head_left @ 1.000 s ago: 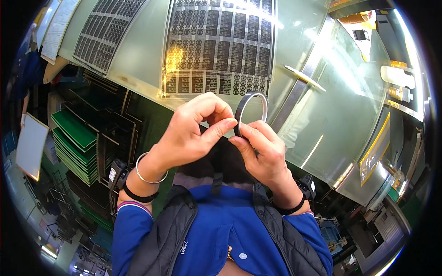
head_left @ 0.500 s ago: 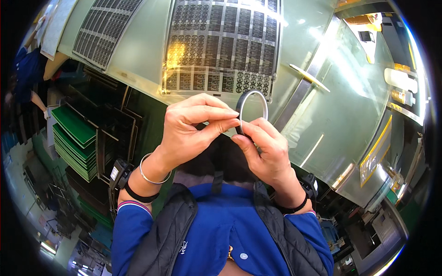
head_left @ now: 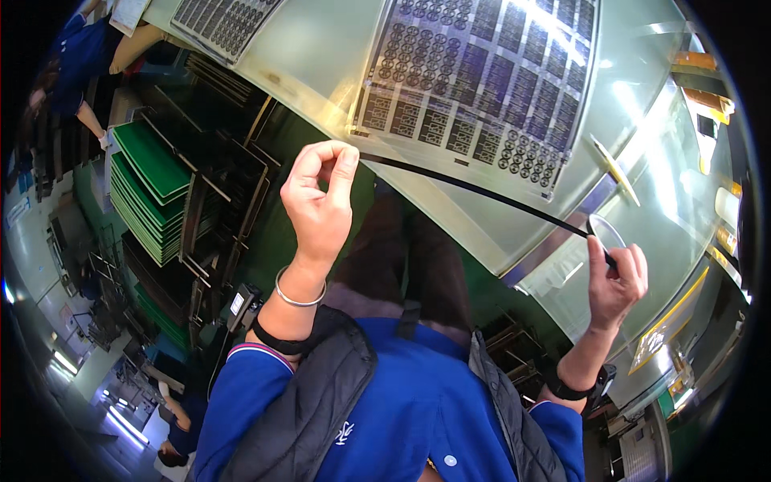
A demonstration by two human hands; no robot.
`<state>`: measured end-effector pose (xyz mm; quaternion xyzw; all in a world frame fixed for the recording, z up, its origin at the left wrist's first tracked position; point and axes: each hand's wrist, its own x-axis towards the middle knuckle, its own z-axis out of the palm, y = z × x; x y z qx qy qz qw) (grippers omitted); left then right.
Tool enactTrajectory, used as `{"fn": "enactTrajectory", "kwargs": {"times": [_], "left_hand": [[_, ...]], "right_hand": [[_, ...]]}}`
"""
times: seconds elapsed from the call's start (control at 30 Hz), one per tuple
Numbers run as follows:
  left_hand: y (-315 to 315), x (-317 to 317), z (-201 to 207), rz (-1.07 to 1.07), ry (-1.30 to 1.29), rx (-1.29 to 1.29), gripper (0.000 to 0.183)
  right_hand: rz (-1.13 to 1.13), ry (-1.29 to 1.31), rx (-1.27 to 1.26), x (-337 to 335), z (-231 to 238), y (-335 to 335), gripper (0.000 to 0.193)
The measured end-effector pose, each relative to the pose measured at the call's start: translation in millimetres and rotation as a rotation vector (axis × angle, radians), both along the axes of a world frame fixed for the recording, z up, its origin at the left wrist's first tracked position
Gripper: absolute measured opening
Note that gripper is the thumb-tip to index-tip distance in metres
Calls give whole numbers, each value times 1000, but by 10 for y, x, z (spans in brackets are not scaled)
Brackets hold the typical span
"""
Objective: Inspecting or taping circuit patterns on panels using a magnifying glass and tape.
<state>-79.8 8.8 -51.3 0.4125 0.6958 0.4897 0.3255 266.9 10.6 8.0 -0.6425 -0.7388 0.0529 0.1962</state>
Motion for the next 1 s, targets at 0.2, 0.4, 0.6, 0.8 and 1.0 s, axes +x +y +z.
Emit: {"fn": "enactTrajectory", "kwargs": {"times": [0.2,0.4,0.6,0.8,1.0], "left_hand": [[83,-62,-122,-14,364,33,7],[125,-77,-191,-12,275,-9,10],[140,-48,-149,-55,402,-41,12],[176,16,-208,-56,363,-27,10],[126,-113,-238,-22,337,-30,10]], "right_hand": [[-36,-127,4,-253,-95,42,28],[-72,-228,56,-380,-148,63,27],[-74,-243,92,-394,-190,92,28],[-80,-272,74,-366,-120,73,25],[-74,-257,53,-354,-261,85,19]]}}
